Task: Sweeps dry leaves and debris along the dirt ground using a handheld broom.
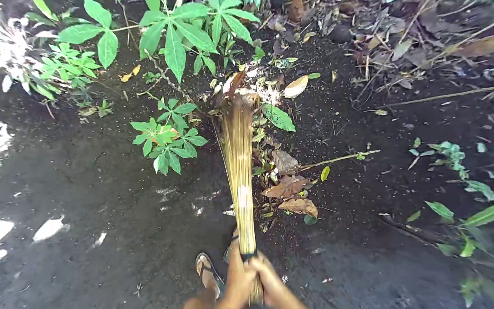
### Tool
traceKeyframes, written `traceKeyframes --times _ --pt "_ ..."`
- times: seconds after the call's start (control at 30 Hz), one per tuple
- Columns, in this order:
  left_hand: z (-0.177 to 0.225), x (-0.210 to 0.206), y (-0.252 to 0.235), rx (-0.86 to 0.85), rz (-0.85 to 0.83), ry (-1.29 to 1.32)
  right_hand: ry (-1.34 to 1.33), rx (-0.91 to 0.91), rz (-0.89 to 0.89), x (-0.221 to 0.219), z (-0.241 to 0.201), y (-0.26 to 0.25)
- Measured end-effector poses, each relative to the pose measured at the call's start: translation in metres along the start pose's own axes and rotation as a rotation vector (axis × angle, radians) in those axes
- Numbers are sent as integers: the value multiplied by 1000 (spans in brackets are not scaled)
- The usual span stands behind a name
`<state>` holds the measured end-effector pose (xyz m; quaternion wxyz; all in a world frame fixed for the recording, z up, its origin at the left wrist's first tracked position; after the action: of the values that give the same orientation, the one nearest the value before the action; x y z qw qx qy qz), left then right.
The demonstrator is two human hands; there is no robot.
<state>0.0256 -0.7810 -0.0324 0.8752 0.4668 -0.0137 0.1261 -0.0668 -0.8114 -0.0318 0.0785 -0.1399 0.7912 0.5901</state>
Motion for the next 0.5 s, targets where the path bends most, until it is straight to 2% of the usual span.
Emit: traceKeyframes --times 0.07,0.13,0.17,0.23,0.33,0.4,0.5 --pt "8 -2 50 148 -2 -63 -22 -99 -3 7 22 35" --pt "9 -19 57 254 -22 -74 -58 -180 19 25 24 41" --pt "11 -30 42 257 -34 -43 -98 -192 50 35 17 32" --pt "20 -48 -17 195 -147 -54 -181 -135 165 44 -18 1" --pt "87 -45 -97 31 -272 -85 -171 122 238 31 -97 -48" --pt "105 -34 -118 -66 -242 -1 -130 243 188 19 -119 -68" --pt "82 -16 -101 -111 -159 46 -54 240 106 3 -100 -58"
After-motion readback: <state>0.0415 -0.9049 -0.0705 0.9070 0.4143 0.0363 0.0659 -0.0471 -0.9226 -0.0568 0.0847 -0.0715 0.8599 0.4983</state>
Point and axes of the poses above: each hand's wrist, its own y-axis away from the middle knuckle, its own x-axis out of the back of the hand, z = x × y, the point moved 4 cm from there along -y, towards the middle knuckle, and after that the axes turned 2 degrees about -y, right-handed, at the moved point
